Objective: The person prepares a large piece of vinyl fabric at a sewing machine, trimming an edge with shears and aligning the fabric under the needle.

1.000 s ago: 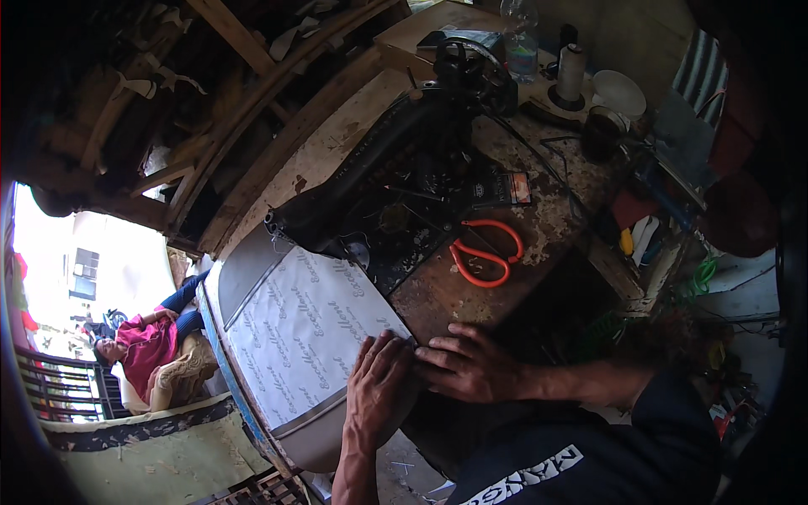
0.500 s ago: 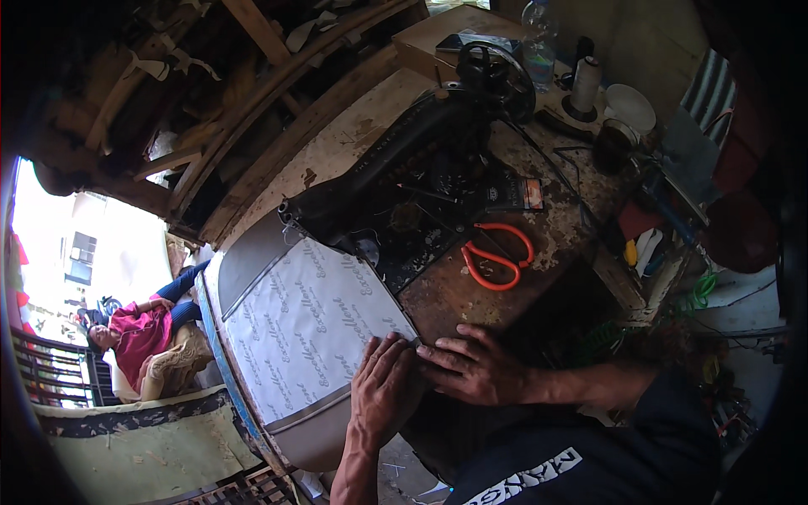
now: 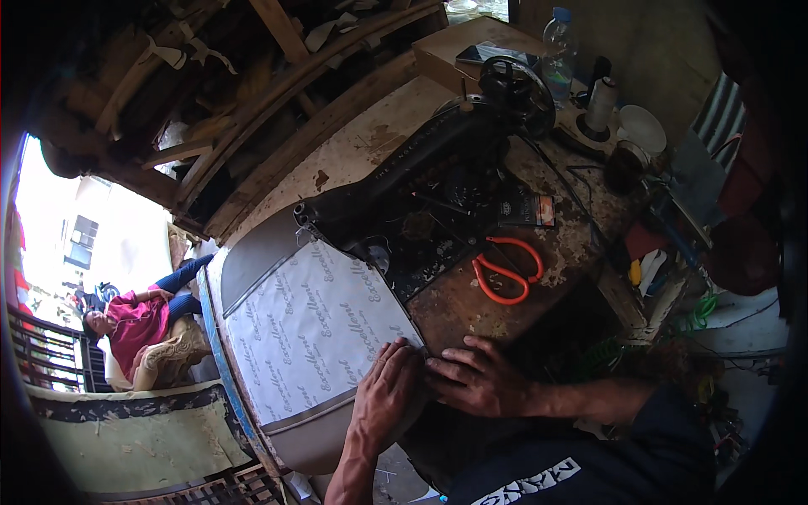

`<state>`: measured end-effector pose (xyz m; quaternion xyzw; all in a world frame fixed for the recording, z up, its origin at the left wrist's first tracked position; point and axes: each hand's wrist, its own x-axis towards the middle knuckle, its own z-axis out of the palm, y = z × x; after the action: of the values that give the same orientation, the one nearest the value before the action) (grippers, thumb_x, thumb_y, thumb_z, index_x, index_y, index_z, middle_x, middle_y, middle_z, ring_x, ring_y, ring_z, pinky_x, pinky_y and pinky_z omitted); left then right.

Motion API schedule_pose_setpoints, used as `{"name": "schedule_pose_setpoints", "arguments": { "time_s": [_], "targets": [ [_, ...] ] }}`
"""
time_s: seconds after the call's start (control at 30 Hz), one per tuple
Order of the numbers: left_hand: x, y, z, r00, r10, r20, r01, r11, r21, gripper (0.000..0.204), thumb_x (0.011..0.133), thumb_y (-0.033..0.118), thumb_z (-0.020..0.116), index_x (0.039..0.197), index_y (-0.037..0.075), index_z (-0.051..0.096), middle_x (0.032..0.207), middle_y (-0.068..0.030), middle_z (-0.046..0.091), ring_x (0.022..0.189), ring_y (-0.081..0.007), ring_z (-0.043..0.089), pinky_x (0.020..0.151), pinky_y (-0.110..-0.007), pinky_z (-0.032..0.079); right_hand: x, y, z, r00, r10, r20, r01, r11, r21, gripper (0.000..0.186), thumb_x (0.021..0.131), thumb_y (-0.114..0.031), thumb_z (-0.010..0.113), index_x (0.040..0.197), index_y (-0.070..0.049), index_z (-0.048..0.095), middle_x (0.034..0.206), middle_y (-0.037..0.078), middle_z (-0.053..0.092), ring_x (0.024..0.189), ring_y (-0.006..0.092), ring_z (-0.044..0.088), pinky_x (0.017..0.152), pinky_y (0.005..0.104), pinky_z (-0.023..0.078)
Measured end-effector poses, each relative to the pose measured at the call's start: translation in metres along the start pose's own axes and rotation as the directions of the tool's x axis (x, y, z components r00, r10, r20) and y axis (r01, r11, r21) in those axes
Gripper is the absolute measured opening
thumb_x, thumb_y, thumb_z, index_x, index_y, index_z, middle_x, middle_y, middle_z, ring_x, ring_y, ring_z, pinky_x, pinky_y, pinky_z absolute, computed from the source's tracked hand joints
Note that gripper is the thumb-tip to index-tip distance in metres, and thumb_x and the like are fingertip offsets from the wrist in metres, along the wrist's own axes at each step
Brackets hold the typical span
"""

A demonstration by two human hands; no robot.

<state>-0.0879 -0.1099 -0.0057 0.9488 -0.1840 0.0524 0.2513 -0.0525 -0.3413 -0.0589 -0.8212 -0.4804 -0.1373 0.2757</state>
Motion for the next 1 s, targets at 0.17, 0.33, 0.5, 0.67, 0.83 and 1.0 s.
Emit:
{"name": "schedule_pose_setpoints", "arguments": {
  "time_s": [0.17, 0.33, 0.5, 0.67, 0.83, 1.0],
  "targets": [
    [0.002, 0.003, 0.004, 0.998, 0.038, -0.053, -0.040, 0.998, -0.037, 0.039, 0.081, 0.008, 0.082, 0.118, 0.000, 0.071, 0.126, -0.0199, 0.070, 0.131, -0.0423, 0.065, 0.118, -0.056, 0.049, -0.002, 0.001, -0.002, 1.000, 0.022, -0.008, -0.022, 1.000, 0.003, 0.037, 0.097, -0.037, 0.074, 0.130, -0.020, 0.075, 0.148, 0.002, 0.063, 0.134, 0.0206, 0.055, 0.117, 0.0509, 0.041],
    [-0.001, 0.005, 0.010, 1.000, 0.010, -0.022, -0.010, 1.000, -0.006, 0.043, 0.080, 0.008, 0.083, 0.121, 0.001, 0.072, 0.128, -0.0188, 0.072, 0.133, -0.0406, 0.065, 0.119, -0.057, 0.046, -0.001, 0.000, -0.006, 0.999, 0.049, 0.010, -0.049, 0.999, -0.017, 0.035, 0.100, -0.038, 0.069, 0.130, -0.020, 0.074, 0.152, 0.003, 0.061, 0.136, 0.0211, 0.054, 0.117, 0.0530, 0.041],
    [-0.003, 0.011, 0.009, 0.997, -0.077, -0.027, 0.077, 0.997, 0.023, 0.040, 0.086, 0.008, 0.081, 0.125, 0.002, 0.073, 0.132, -0.0177, 0.072, 0.136, -0.0400, 0.063, 0.122, -0.060, 0.039, -0.004, -0.001, -0.007, 0.997, 0.022, 0.078, -0.018, 0.998, -0.053, 0.035, 0.101, -0.036, 0.065, 0.130, -0.019, 0.073, 0.156, 0.006, 0.057, 0.138, 0.0237, 0.052, 0.118, 0.0543, 0.042],
    [0.000, 0.013, -0.003, 0.986, -0.140, 0.093, 0.139, 0.990, 0.019, 0.042, 0.091, 0.010, 0.077, 0.132, 0.002, 0.070, 0.143, -0.0177, 0.067, 0.142, -0.0400, 0.057, 0.127, -0.062, 0.030, 0.003, -0.007, -0.008, 0.990, 0.078, 0.114, -0.074, 0.996, -0.044, 0.042, 0.104, -0.044, 0.062, 0.133, -0.015, 0.071, 0.154, 0.010, 0.059, 0.136, 0.0258, 0.054, 0.118, 0.0539, 0.041],
    [0.002, 0.008, -0.010, 0.971, -0.146, 0.190, 0.135, 0.989, 0.067, 0.051, 0.098, 0.020, 0.071, 0.146, 0.005, 0.062, 0.159, -0.0159, 0.056, 0.154, -0.0360, 0.045, 0.131, -0.062, 0.021, 0.017, -0.009, -0.012, 0.987, 0.115, 0.113, -0.111, 0.993, -0.043, 0.058, 0.106, -0.056, 0.057, 0.135, -0.008, 0.069, 0.152, 0.013, 0.061, 0.131, 0.0272, 0.056, 0.116, 0.0522, 0.040],
    [0.008, 0.001, -0.010, 0.970, -0.134, 0.204, 0.121, 0.990, 0.074, 0.054, 0.099, 0.026, 0.069, 0.147, 0.002, 0.061, 0.164, -0.0170, 0.050, 0.158, -0.0353, 0.038, 0.132, -0.062, 0.017, 0.023, -0.002, -0.006, 0.986, 0.108, 0.123, -0.104, 0.994, -0.038, 0.061, 0.106, -0.059, 0.055, 0.136, -0.008, 0.068, 0.152, 0.013, 0.060, 0.128, 0.0275, 0.056, 0.113, 0.0516, 0.040]
  ]
}}
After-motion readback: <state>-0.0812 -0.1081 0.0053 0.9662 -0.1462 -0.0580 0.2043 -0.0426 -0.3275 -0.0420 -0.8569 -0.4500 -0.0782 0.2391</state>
